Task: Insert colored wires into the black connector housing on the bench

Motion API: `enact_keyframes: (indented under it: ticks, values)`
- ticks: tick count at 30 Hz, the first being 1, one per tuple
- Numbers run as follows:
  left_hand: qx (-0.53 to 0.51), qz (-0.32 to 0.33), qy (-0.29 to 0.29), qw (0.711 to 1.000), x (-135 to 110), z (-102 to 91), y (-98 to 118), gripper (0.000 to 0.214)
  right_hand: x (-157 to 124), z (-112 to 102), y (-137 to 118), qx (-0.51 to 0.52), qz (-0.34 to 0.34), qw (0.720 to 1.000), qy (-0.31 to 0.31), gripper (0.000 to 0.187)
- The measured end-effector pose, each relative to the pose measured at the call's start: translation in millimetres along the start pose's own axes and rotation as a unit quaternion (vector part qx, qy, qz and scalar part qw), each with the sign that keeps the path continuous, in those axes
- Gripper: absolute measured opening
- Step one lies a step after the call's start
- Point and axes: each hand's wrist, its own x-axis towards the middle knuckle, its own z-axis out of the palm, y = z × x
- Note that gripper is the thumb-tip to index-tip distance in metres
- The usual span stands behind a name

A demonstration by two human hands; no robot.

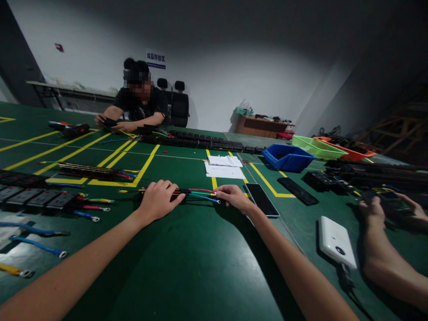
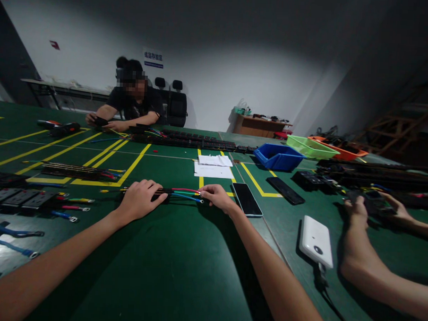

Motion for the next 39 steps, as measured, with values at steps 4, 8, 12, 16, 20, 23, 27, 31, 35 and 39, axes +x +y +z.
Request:
enact_keyframes:
  ticks: [4, 8, 12, 16, 20, 23, 27, 31, 35, 39]
  values:
    - [0.000, -0.001, -0.001, 1.000, 0, -0.4, 1, 0.053, 0, 1, 0, -0.002, 0.000, 1.000, 0.003, 0.036]
    - [-0.004, -0.010, 0.002, 1.000, 0, -0.5, 1, 0.054, 0, 2, 0, -0.004, -0.004, 1.000, 0.003, 0.032]
    - [0.013, -0.013, 0.003, 1.000, 0, -0.6, 1, 0.055, 1, 4, 0, -0.004, -0.005, 1.000, 0.009, 0.030]
    - [0.009, -0.013, -0.003, 1.000, 0, -0.4, 1, 0.054, 1, 5, 2, 0.000, -0.010, 1.000, 0.019, 0.029]
    - [0.008, -0.019, 0.009, 1.000, -1, 0.5, 1, 0.054, 0, 6, 2, 0.010, -0.007, 0.999, 0.033, 0.031]
    - [0.011, -0.021, 0.012, 1.000, -1, 0.7, 1, 0.055, 0, 5, 2, 0.027, -0.005, 0.999, 0.035, 0.032]
    - [0.014, -0.022, 0.009, 1.000, -1, 1.0, 1, 0.055, 1, 2, 1, 0.060, 0.017, 0.998, 0.033, 0.033]
    - [0.024, -0.023, 0.014, 0.999, -1, 2.4, 0, 0.055, 0, -2, 3, 0.076, 0.021, 0.996, 0.030, 0.035]
    - [0.030, -0.022, 0.011, 0.999, -1, 3.6, -2, 0.056, -3, -7, 3, 0.053, 0.013, 0.998, -0.037, 0.047]
    - [0.030, -0.020, 0.011, 0.999, -2, 3.8, -3, 0.056, -6, -8, 1, 0.057, 0.003, 0.995, -0.076, 0.062]
